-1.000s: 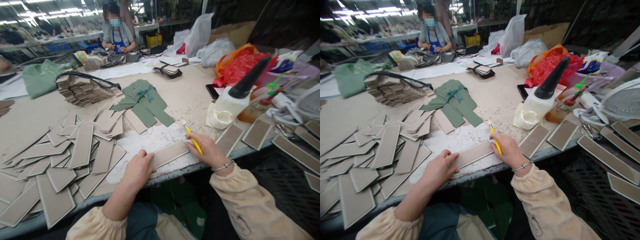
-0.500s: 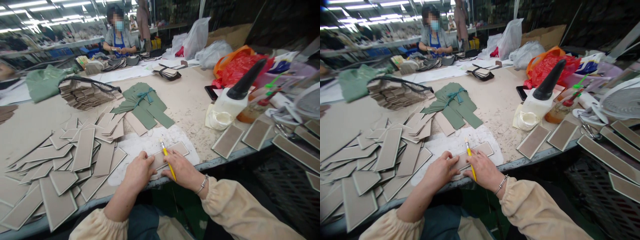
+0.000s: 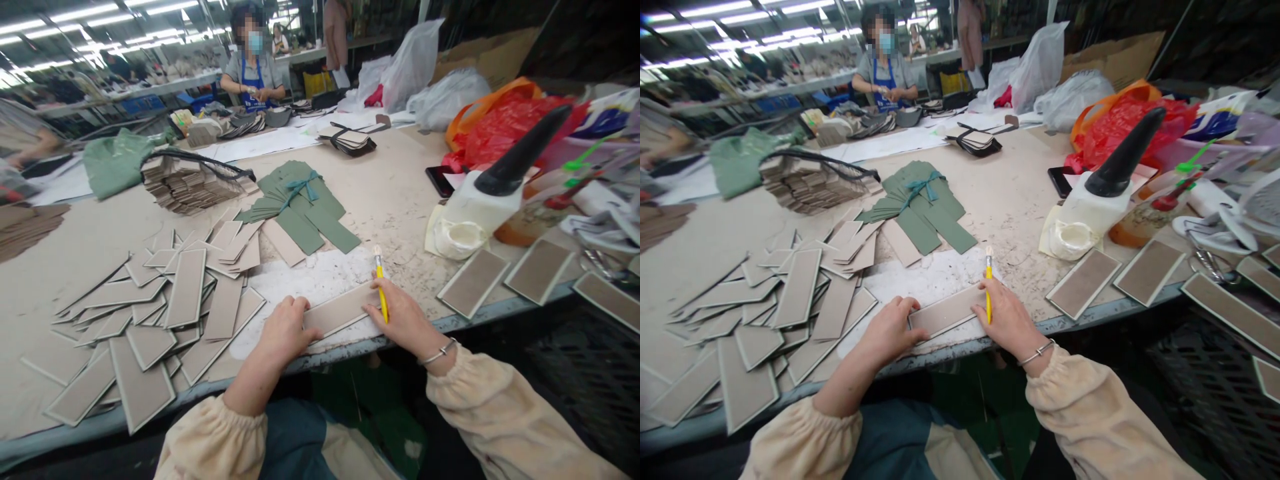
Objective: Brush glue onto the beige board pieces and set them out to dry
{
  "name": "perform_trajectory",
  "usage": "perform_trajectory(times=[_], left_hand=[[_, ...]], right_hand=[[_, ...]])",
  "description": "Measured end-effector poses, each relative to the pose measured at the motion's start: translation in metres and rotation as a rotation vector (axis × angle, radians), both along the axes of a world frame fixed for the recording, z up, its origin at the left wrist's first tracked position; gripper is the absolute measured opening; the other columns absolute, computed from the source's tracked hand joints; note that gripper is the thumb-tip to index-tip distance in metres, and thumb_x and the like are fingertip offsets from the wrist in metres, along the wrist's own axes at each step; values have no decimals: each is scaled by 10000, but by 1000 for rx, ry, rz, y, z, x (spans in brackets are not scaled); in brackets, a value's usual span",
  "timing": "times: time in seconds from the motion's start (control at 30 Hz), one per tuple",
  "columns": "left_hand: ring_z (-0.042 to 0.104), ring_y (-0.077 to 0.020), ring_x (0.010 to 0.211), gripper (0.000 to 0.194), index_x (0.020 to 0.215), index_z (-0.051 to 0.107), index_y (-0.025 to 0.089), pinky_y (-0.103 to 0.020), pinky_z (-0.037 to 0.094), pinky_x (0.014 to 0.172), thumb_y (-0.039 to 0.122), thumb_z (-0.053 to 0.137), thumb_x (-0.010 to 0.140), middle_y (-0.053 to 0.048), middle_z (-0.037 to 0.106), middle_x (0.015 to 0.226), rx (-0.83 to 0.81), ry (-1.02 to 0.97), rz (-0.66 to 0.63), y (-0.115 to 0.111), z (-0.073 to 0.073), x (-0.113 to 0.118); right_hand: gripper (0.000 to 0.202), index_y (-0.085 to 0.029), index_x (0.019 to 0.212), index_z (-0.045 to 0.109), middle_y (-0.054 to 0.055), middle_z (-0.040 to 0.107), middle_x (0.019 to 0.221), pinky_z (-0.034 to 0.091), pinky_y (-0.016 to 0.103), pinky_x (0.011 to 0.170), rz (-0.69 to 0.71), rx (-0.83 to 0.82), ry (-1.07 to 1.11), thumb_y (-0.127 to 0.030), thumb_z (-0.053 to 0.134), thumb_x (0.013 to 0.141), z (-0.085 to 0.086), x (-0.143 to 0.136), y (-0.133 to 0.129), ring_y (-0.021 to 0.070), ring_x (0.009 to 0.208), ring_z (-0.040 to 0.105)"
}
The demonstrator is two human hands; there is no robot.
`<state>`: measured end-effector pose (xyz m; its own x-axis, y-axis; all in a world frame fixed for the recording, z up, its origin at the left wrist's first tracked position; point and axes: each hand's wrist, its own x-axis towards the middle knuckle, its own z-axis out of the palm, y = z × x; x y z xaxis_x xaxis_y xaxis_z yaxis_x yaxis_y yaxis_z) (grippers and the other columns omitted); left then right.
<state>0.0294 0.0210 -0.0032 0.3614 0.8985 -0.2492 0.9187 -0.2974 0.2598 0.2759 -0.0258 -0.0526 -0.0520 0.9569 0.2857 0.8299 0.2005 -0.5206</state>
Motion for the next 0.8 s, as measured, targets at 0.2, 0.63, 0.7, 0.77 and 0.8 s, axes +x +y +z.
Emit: perform_trajectory(times=[0.2, 0.63, 0.7, 0.77, 0.8], left_hand=[[484, -150, 651, 190, 693, 547, 184, -251, 308, 583, 296, 698, 666, 18, 530, 672, -212, -393, 157, 4, -1, 2], [657, -134, 734, 363, 888, 576, 161, -231, 535, 695, 283, 815, 643, -13, 689, 809, -510, -1646, 618, 4, 10, 8], [671, -168, 822, 327, 937, 603, 144, -285, 559, 759, 296, 774, 702, -48, 702, 894, -562, -1657, 624, 4, 11, 7], [669, -206, 908, 303, 1016, 609, 145, -355, 579, 783, 310, 704, 780, -77, 695, 1013, -650, -1648, 660, 3, 13, 6], [664, -221, 942, 295, 1053, 605, 152, -385, 589, 776, 311, 668, 813, -86, 682, 1071, -688, -1640, 681, 2, 15, 6]], right_hand=[[280, -218, 1084, 444, 133, 611, 1176, 494, 444, 859, -41, -22, 179, -294, 567, 845, 8, 9, 7, 279, 1017, 629], [385, -245, 854, 425, -48, 503, 789, 594, 302, 577, -216, -49, 1173, -450, 720, 715, 39, -11, 23, 128, 676, 555], [386, -245, 853, 426, -50, 497, 806, 602, 298, 579, -218, -25, 1183, -447, 725, 714, 41, -13, 23, 120, 676, 547], [376, -244, 854, 431, -50, 485, 810, 608, 295, 585, -210, -7, 1178, -441, 722, 722, 42, -13, 24, 112, 672, 535], [371, -243, 855, 432, -49, 481, 812, 610, 294, 587, -207, -2, 1175, -441, 719, 727, 42, -13, 25, 110, 672, 532]])
